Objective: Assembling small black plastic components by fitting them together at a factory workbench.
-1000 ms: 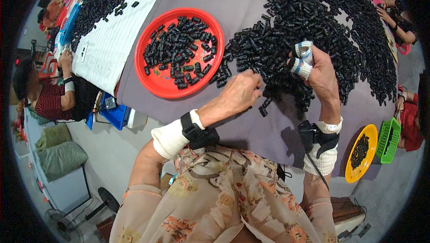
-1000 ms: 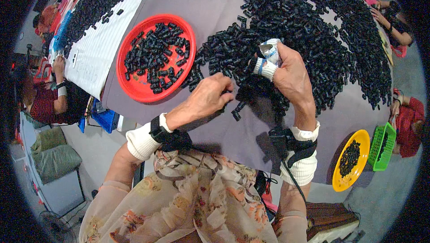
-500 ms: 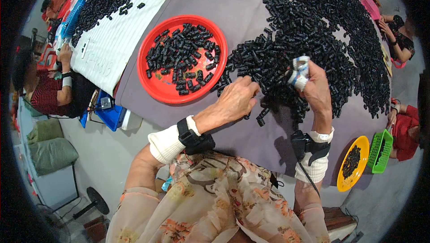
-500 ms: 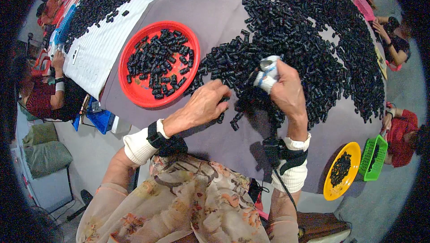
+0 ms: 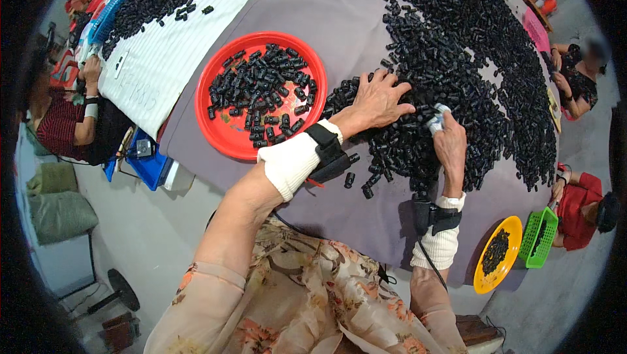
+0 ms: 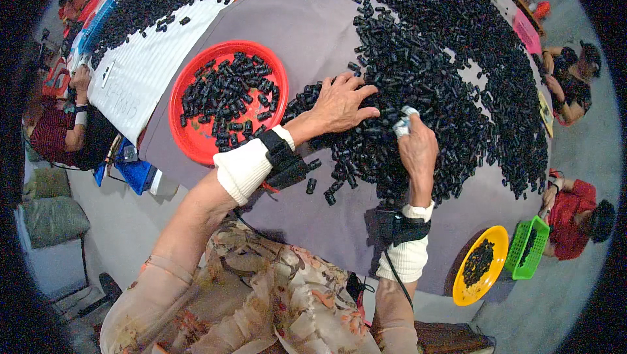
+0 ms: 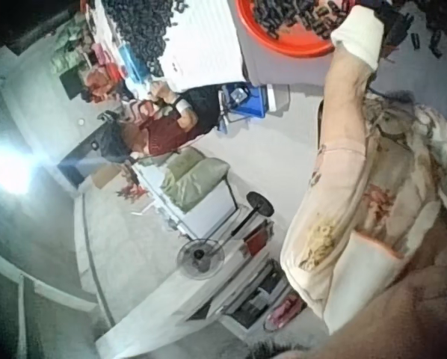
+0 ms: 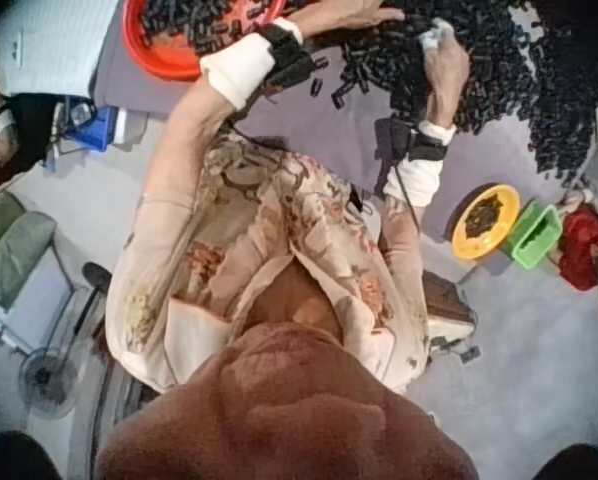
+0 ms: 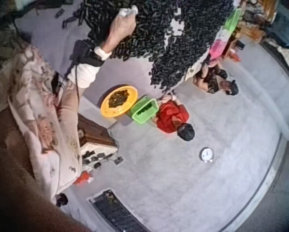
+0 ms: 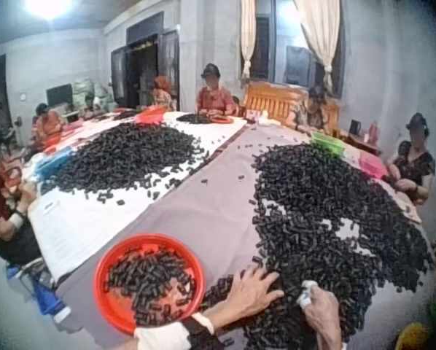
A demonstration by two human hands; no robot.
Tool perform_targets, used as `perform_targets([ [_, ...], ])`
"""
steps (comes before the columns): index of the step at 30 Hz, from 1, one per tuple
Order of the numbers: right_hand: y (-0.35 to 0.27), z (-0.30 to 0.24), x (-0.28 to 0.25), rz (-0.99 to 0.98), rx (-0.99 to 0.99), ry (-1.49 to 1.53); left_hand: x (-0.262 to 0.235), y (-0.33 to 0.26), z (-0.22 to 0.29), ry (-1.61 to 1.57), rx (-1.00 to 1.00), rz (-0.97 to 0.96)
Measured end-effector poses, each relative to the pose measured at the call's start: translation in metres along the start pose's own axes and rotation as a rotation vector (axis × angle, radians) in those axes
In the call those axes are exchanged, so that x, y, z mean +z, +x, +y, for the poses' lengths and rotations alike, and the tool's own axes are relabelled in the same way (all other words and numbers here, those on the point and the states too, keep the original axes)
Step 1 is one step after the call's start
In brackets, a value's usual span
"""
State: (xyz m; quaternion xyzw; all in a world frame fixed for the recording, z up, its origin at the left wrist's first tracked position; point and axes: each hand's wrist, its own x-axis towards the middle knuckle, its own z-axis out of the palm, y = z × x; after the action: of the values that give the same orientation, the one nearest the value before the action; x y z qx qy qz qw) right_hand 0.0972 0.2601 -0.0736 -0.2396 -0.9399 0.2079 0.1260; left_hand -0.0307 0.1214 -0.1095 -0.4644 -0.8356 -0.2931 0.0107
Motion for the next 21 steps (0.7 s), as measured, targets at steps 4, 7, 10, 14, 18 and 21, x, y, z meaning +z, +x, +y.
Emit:
perform_targets([
  [4,-0.008,-0.014,0.015,-0.071,-0.022,-0.036,0.001,-0.014,-0.003,-0.038,0.036,0.010],
  [7,-0.019,-0.017,0.021,-0.104,-0.046,0.170,-0.008,-0.025,-0.008,-0.092,0.114,-0.025],
  [10,-0.036,-0.025,0.024,-0.170,-0.075,0.224,-0.016,-0.039,-0.012,-0.127,0.181,-0.100],
  [14,-0.054,-0.035,0.030,-0.202,-0.114,0.271,-0.026,-0.052,-0.019,-0.280,0.226,-0.116],
  [18,-0.062,-0.053,0.025,-0.309,-0.082,0.354,-0.036,-0.055,-0.021,-0.283,0.248,-0.184],
  [21,-0.063,-0.062,0.026,-0.382,-0.137,0.352,-0.046,-0.057,-0.020,-0.299,0.237,-0.210],
])
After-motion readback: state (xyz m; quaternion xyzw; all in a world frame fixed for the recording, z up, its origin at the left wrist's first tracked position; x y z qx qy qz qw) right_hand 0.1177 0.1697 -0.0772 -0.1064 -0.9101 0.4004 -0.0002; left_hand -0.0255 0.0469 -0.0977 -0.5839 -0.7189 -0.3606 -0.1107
